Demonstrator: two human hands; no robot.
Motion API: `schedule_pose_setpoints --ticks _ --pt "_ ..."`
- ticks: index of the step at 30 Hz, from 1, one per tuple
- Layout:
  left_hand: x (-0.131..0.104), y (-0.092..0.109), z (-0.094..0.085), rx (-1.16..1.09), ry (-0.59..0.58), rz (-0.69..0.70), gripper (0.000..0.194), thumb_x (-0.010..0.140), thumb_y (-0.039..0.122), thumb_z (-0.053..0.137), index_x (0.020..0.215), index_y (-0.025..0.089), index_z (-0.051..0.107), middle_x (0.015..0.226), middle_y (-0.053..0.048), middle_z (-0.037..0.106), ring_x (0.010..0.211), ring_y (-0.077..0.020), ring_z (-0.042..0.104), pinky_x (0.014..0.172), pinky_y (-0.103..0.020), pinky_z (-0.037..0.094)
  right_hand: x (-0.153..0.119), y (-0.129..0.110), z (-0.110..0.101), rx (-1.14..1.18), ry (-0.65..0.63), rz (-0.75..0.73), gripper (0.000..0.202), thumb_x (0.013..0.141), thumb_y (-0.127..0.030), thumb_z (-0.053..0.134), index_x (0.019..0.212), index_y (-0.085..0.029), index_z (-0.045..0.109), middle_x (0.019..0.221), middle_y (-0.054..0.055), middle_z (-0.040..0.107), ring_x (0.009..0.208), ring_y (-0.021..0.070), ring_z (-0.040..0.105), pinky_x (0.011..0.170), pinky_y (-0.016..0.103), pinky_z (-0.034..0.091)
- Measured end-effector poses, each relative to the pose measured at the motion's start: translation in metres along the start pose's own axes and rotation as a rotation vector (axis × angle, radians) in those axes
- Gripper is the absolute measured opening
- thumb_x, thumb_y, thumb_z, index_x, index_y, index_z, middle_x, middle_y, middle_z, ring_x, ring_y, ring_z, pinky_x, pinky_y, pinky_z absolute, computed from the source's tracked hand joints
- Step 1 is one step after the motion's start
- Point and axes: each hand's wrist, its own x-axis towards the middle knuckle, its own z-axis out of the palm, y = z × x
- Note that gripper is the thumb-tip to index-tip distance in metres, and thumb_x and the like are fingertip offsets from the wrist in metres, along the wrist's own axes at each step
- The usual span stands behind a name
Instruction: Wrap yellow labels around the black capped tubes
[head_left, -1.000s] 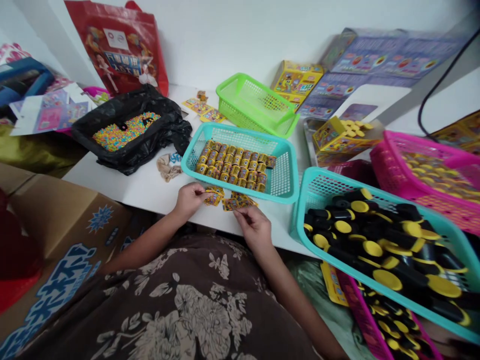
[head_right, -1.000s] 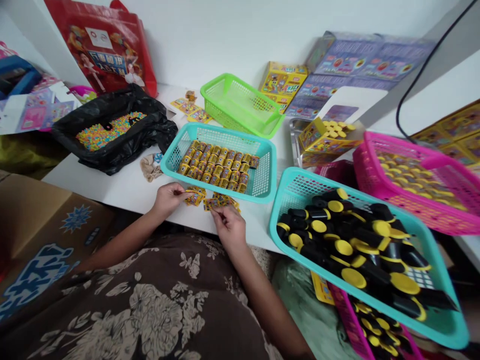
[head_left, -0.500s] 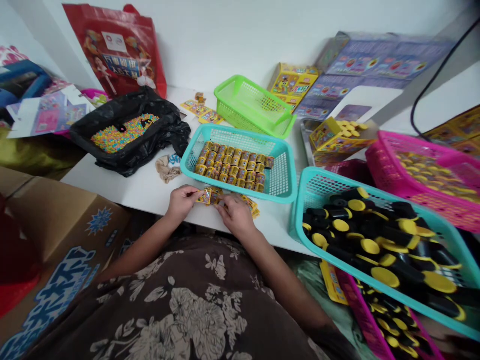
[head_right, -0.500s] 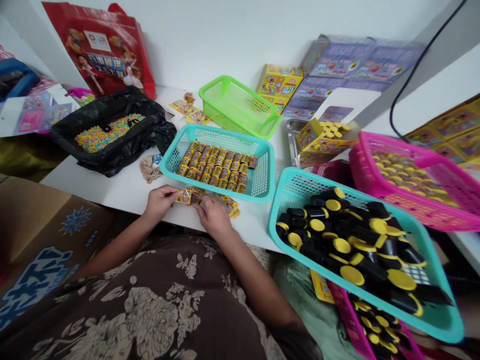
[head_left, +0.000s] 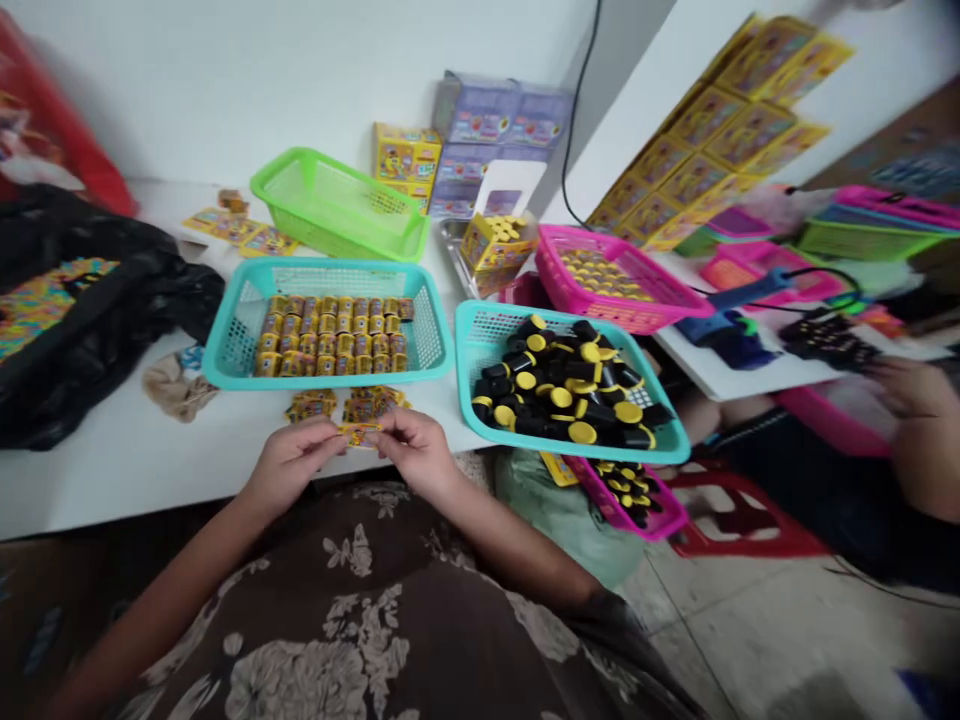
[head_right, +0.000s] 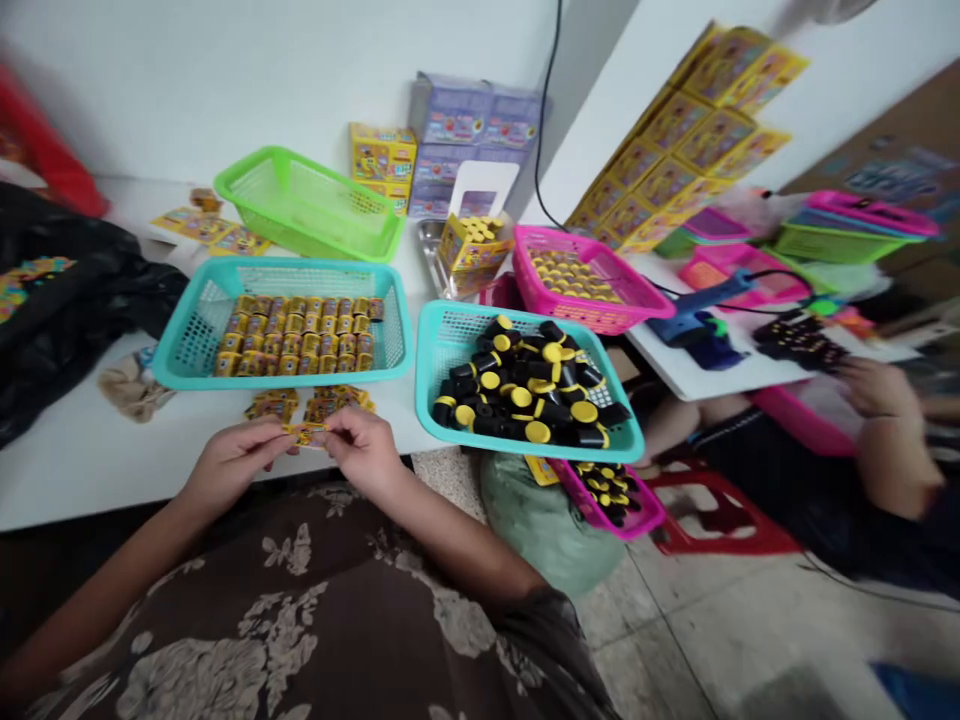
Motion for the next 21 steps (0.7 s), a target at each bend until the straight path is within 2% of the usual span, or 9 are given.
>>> schedule_pose_setpoints --ticks 2,5,7,10,13,15,18,21 --pt "0.003 0.005 0.006 0.018 -0.05 0.035 0.027 0.084 0.039 0.06 0.063 0.025 0.071 0.062 -0.003 0.061 0.058 -0.0168 0.055 0.052 -0.027 0.041 -0.009 -0.007 -0.009 -0.066 0.0 -0.028 0.023 0.085 -0.035 0.063 0.068 -0.021 0.059 0.063 -0.003 0.056 0.061 0.0133 0.054 0.059 0.025 0.045" --pt "0.006 0.011 0.014 0.0 -0.044 0.048 0.023 0.081 0.038 0.064 0.063 0.024 0.069 0.063 -0.003 0.062 0.059 -0.017 0.055 0.054 -0.028 0.043 -0.019 -0.026 -0.03 -0.185 -0.042 -0.11 0.017 0.089 -0.033 0.061 0.076 -0.022 0.065 0.07 -0.001 0.064 0.066 0.014 0.06 0.064 0.027 0.049" --pt "0.006 0.012 0.017 -0.022 -0.025 0.046 0.022 0.078 0.037 0.068 0.062 0.022 0.067 0.063 -0.003 0.061 0.058 -0.0163 0.055 0.054 -0.028 0.042 -0.018 -0.039 -0.058 -0.322 -0.022 -0.192 0.012 0.091 -0.03 0.06 0.085 -0.023 0.068 0.078 0.001 0.067 0.072 0.0151 0.063 0.068 0.029 0.05" --pt "0.006 0.01 0.017 -0.033 0.002 0.065 0.024 0.077 0.036 0.071 0.06 0.021 0.063 0.063 -0.002 0.061 0.057 -0.0156 0.054 0.053 -0.027 0.041 -0.006 -0.049 -0.119 -0.662 0.085 -0.224 0.013 0.09 -0.026 0.058 0.084 -0.022 0.068 0.08 0.004 0.067 0.077 0.0187 0.064 0.071 0.032 0.05" --pt "0.004 0.008 0.017 -0.018 0.046 0.088 0.024 0.076 0.035 0.072 0.06 0.02 0.061 0.062 -0.002 0.061 0.056 -0.0142 0.054 0.051 -0.025 0.041 0.01 -0.048 -0.187 -1.087 0.216 -0.057 0.01 0.084 -0.026 0.064 0.078 -0.019 0.068 0.082 0.008 0.067 0.082 0.024 0.063 0.074 0.036 0.049" --pt "0.003 0.007 0.016 0.0 0.065 0.103 0.023 0.075 0.033 0.073 0.061 0.019 0.062 0.062 -0.001 0.061 0.055 -0.0127 0.054 0.051 -0.023 0.041 0.017 -0.044 -0.223 -1.355 0.301 0.091 0.012 0.079 -0.028 0.068 0.083 -0.016 0.069 0.088 0.012 0.067 0.091 0.029 0.062 0.078 0.039 0.048" --pt "0.003 0.009 0.017 0.022 0.082 0.137 0.023 0.076 0.031 0.073 0.061 0.017 0.062 0.061 -0.001 0.061 0.055 -0.0111 0.053 0.052 -0.022 0.041 0.019 -0.035 -0.253 -1.491 0.248 0.287 0.029 0.073 -0.034 0.073 0.096 -0.016 0.07 0.097 0.012 0.066 0.093 0.0295 0.061 0.075 0.038 0.048" --pt "0.004 0.009 0.018 0.031 0.11 0.165 0.024 0.075 0.03 0.074 0.061 0.017 0.061 0.06 -0.001 0.06 0.055 -0.0107 0.052 0.052 -0.022 0.04 0.017 -0.022 -0.267 -1.457 0.21 0.325 0.027 0.069 -0.03 0.074 0.092 -0.016 0.071 0.095 0.011 0.064 0.083 0.026 0.061 0.069 0.035 0.045"
